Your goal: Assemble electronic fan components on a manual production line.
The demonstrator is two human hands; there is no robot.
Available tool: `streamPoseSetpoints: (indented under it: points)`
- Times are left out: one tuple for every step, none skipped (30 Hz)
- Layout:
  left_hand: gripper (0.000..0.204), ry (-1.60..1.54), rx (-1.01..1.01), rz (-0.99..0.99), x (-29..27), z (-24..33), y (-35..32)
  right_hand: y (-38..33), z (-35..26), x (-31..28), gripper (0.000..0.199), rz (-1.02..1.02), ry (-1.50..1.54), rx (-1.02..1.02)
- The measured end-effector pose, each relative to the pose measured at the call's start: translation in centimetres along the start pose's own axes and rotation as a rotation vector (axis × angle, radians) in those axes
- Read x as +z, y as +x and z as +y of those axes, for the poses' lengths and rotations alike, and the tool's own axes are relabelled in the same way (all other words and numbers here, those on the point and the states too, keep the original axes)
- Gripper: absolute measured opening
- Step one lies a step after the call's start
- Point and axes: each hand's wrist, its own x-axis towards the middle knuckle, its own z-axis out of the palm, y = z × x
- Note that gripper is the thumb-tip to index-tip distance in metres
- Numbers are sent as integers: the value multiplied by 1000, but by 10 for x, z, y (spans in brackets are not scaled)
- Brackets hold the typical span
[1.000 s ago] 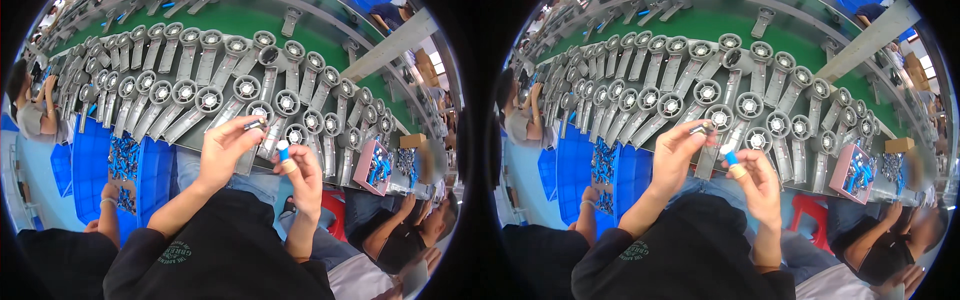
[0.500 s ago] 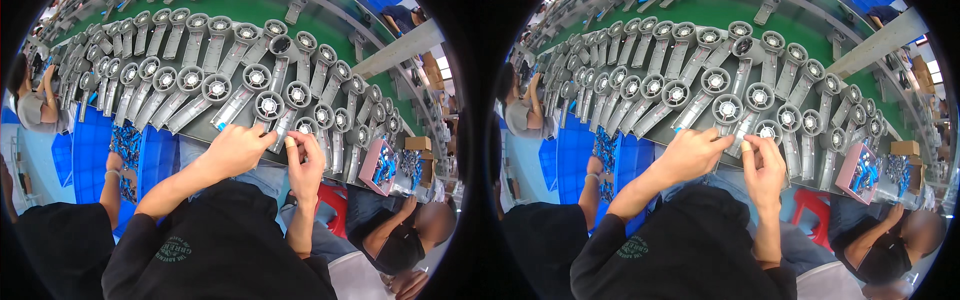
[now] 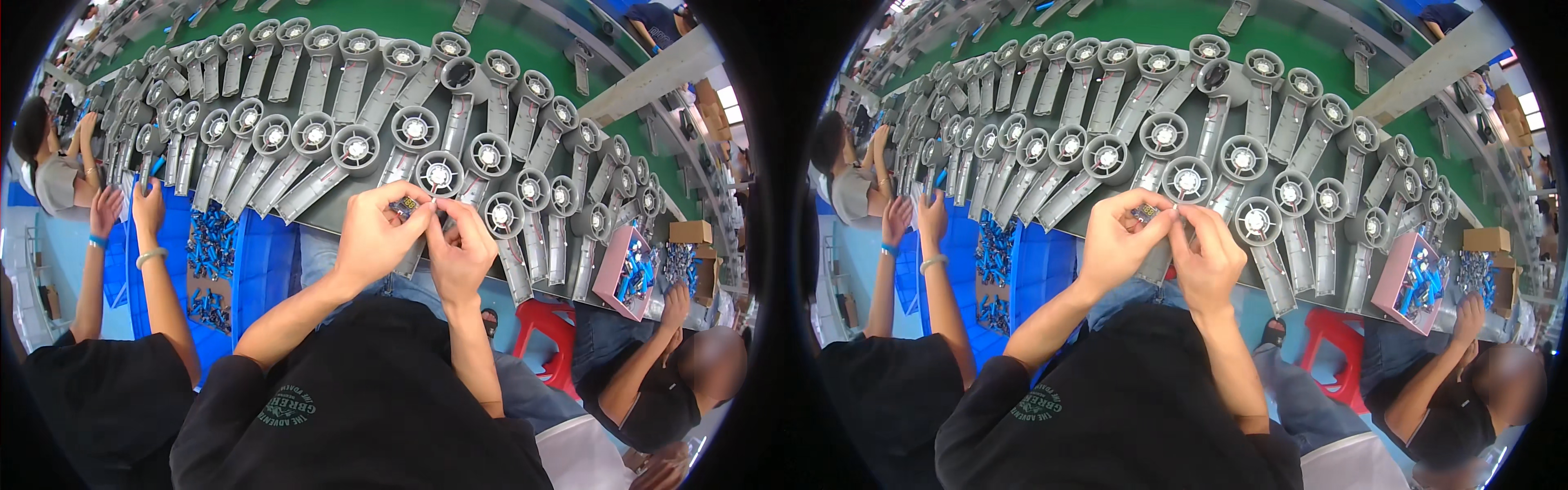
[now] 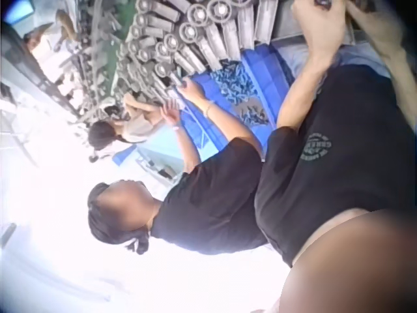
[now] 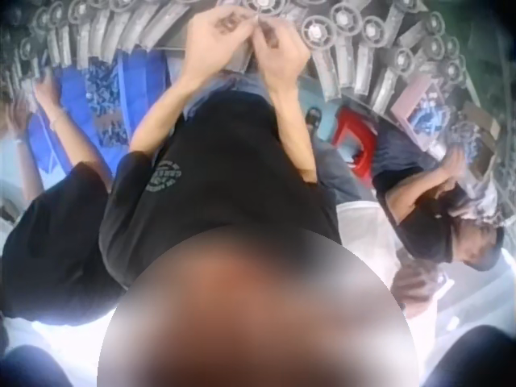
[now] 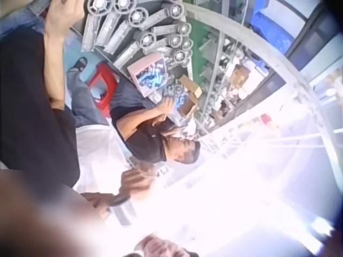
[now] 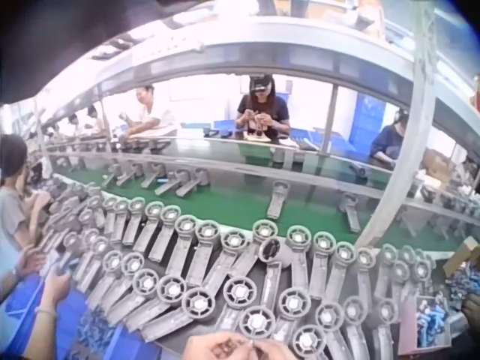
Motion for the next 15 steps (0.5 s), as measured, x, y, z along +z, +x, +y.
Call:
streamPoseSetpoints:
  points:
    - [10,20,-24,-4,-2,0,-1,-2,0,2,18,16,47,16]
    - [10,22,-25,-1,-4,3,-1,-2,2,3,18,14,50,17]
    - [9,124,52,10,-8,8,-2,0,6,3,17,10,69,-37]
    - [9,225,128,20,-10,10,-2,0,8,2,17,6,87,-90]
    - [9,227,125,20,-10,9,-2,2,4,-1,16,-28,70,-59]
    - [8,288,283,62,-9,8,-1,3,3,-2,16,-29,71,-56]
    - [7,347,442,102,-9,8,-1,6,3,-4,16,-61,35,-91]
    - [7,347,439,101,-9,5,0,7,3,-5,16,-93,-1,-126]
    - [7,420,496,111,-9,1,1,6,2,-6,16,-94,-1,-123]
    - [7,492,553,121,-9,2,1,6,3,-6,16,-114,-31,-113]
    - [7,492,551,121,-9,5,0,5,3,-6,16,-134,-61,-103]
    - [7,430,384,91,-9,12,-4,5,3,-5,16,-136,-61,-103]
    - [8,367,218,62,-8,18,-6,5,4,-4,16,-107,-73,-167]
    - [8,367,217,64,-9,13,-5,5,5,-3,16,-78,-84,-232]
    - [9,218,75,26,-10,4,-1,6,7,-2,16,-80,-83,-232]
